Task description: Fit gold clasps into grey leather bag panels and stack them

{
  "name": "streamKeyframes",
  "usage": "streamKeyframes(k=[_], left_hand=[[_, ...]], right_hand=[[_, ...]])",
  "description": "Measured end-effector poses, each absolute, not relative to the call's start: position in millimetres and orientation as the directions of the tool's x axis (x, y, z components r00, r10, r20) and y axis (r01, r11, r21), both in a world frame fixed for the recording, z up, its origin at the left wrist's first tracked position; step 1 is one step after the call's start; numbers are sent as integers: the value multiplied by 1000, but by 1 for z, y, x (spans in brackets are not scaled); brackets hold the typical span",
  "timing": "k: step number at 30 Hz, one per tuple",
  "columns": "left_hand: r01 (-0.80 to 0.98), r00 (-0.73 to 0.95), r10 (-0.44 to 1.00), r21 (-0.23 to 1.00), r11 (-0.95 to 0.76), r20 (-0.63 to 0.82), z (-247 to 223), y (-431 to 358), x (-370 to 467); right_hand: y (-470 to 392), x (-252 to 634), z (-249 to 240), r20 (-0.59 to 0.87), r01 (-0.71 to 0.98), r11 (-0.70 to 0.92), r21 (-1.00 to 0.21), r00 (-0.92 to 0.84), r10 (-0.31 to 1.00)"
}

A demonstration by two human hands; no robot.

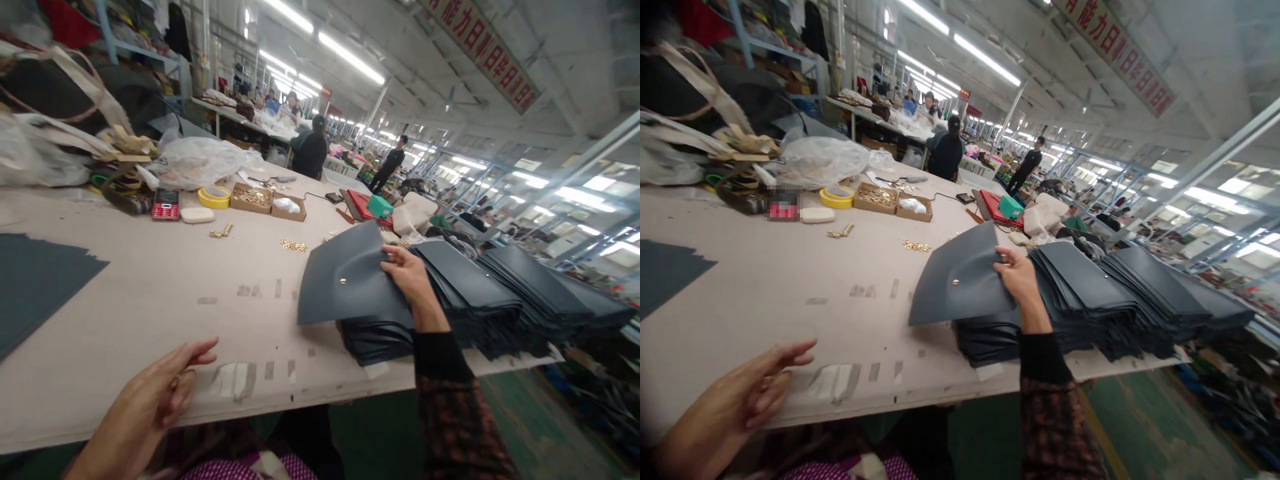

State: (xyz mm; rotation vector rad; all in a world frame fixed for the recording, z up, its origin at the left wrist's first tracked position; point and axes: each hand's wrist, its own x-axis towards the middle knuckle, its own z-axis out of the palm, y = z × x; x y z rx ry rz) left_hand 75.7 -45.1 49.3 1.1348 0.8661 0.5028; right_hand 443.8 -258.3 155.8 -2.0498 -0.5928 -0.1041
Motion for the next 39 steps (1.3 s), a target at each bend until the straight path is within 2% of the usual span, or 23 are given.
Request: streamKeyframes(k=[2,3,5,6,7,9,11,13,16,18,23,26,29,31,35,39], left_hand=[[-50,610,633,775,630,-476,56,-48,78],[-93,638,570,683,725,-517,60,-49,79],[-153,709,477,547,823,-519,66,-51,80],[-176,743,449,502,847,-497,68,-51,80],[-199,764,437,471,859,-476,69,-50,80],[-236,782,435,435,869,-446,69,-49,79],[-261,790,442,420,870,-425,67,-49,76],[-281,799,449,413,866,-400,67,-50,72],[-307,805,467,416,856,-366,68,-49,67],[-329,803,487,427,842,-342,68,-47,62],[-449,754,576,392,803,-317,65,-35,40],[-541,690,646,361,760,-326,64,-28,19],[-643,519,759,406,650,-393,62,-25,-7],[-650,364,800,485,585,-477,59,-26,-26],[-608,173,785,563,560,-595,48,-26,-59],[-639,108,778,556,531,-619,37,-22,-73]], right_hand=[[-305,468,167,322,419,-610,-672,908,270],[-324,477,169,319,380,-742,-553,919,233],[-345,485,164,361,334,-909,-249,903,233],[-346,484,159,374,330,-932,-153,892,254],[-340,478,152,356,335,-934,-123,894,273],[-312,446,135,326,463,-860,-216,864,383],[-269,390,121,317,677,-623,-392,735,599],[-222,324,110,317,816,-277,-507,475,821],[-161,241,97,249,804,59,-591,112,962],[-132,206,87,248,784,162,-599,-10,969],[-95,168,64,306,800,300,-520,-154,940],[-76,157,62,301,721,372,-585,-232,925],[-44,145,68,292,625,403,-668,-278,915],[-14,133,71,334,616,431,-660,-274,902],[58,98,72,405,689,532,-492,-359,841],[103,69,71,274,806,534,-256,-469,840]])
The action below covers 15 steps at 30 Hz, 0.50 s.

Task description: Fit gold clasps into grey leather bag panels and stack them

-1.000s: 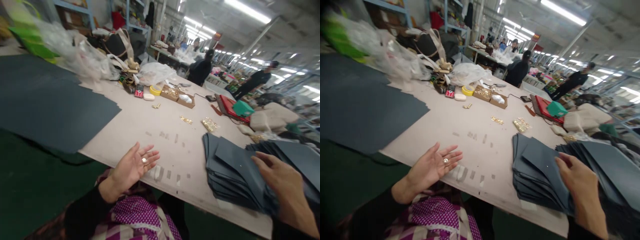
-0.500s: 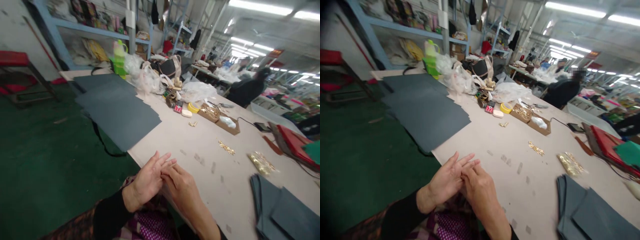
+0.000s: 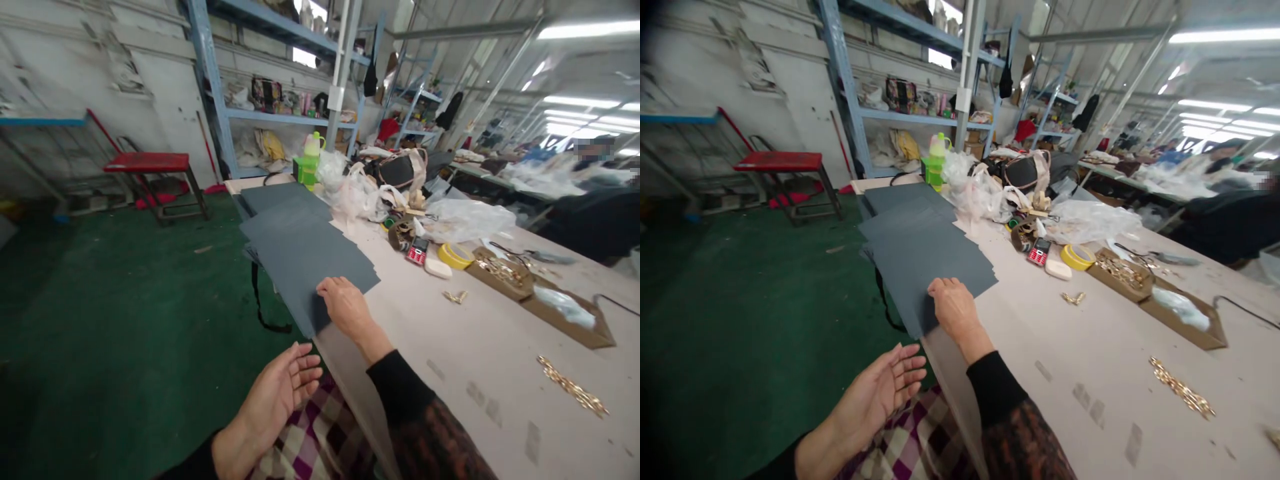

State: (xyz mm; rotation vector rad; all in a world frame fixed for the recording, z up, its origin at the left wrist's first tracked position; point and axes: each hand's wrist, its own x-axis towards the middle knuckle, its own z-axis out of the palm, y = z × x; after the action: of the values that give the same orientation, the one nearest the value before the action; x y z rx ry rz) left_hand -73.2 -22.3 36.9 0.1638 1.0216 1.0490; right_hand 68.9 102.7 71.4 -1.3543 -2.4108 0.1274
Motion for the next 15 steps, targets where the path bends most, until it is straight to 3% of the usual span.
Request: streamKeyframes(k=[3,6,10,12,15], left_hand=[[-665,121,779,532,524,-615,28,-20,-74],[-659,188,804,535,529,-564,21,-21,-71],[-622,139,831,605,497,-539,19,-32,-63],[-580,116,822,634,512,-557,18,-40,-58],[-503,134,831,685,527,-540,15,-50,-53]], right_hand=[[98,73,71,158,829,540,-143,-519,840],[69,103,76,10,818,544,-188,-553,833],[24,151,88,-290,793,382,-475,-551,783],[10,165,87,-325,737,239,-632,-532,782],[0,171,73,-314,605,-33,-795,-365,876]])
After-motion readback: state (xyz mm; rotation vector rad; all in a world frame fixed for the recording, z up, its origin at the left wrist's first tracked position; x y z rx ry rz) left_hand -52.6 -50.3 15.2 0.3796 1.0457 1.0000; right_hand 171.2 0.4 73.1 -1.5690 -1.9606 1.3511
